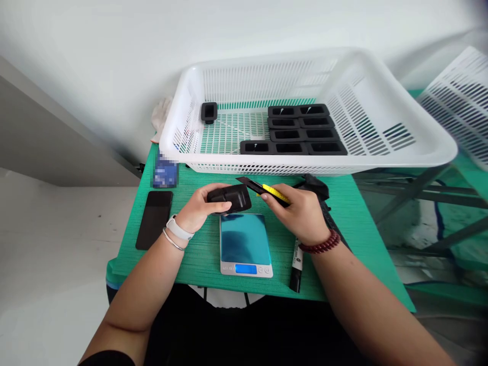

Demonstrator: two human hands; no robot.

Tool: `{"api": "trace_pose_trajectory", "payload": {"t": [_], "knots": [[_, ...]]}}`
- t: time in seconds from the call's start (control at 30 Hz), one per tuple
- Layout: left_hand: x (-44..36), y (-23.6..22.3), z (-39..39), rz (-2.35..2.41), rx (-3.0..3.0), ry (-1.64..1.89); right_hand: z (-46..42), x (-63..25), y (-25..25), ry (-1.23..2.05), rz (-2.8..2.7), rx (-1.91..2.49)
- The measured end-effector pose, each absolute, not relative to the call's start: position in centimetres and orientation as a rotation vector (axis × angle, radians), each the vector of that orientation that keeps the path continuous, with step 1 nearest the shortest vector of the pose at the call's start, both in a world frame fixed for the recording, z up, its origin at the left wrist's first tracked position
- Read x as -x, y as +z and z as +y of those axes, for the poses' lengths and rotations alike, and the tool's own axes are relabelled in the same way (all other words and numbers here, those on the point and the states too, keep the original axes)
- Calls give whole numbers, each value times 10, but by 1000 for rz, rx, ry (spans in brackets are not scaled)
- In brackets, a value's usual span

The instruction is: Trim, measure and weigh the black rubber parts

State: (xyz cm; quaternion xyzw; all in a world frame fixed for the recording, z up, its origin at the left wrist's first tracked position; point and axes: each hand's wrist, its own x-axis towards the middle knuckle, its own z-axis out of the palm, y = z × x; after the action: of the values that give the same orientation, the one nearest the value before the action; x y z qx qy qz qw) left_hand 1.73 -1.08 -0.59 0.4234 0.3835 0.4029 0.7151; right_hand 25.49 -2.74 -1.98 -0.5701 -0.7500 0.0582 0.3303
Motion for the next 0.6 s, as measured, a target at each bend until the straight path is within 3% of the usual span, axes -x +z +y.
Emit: {"api": "trace_pose_trajectory", "payload": {"t": [0.6], "knots": [[-16,-9,-6,850,-749,1195,-32,-253,-13,73,-2088,1293]]}}
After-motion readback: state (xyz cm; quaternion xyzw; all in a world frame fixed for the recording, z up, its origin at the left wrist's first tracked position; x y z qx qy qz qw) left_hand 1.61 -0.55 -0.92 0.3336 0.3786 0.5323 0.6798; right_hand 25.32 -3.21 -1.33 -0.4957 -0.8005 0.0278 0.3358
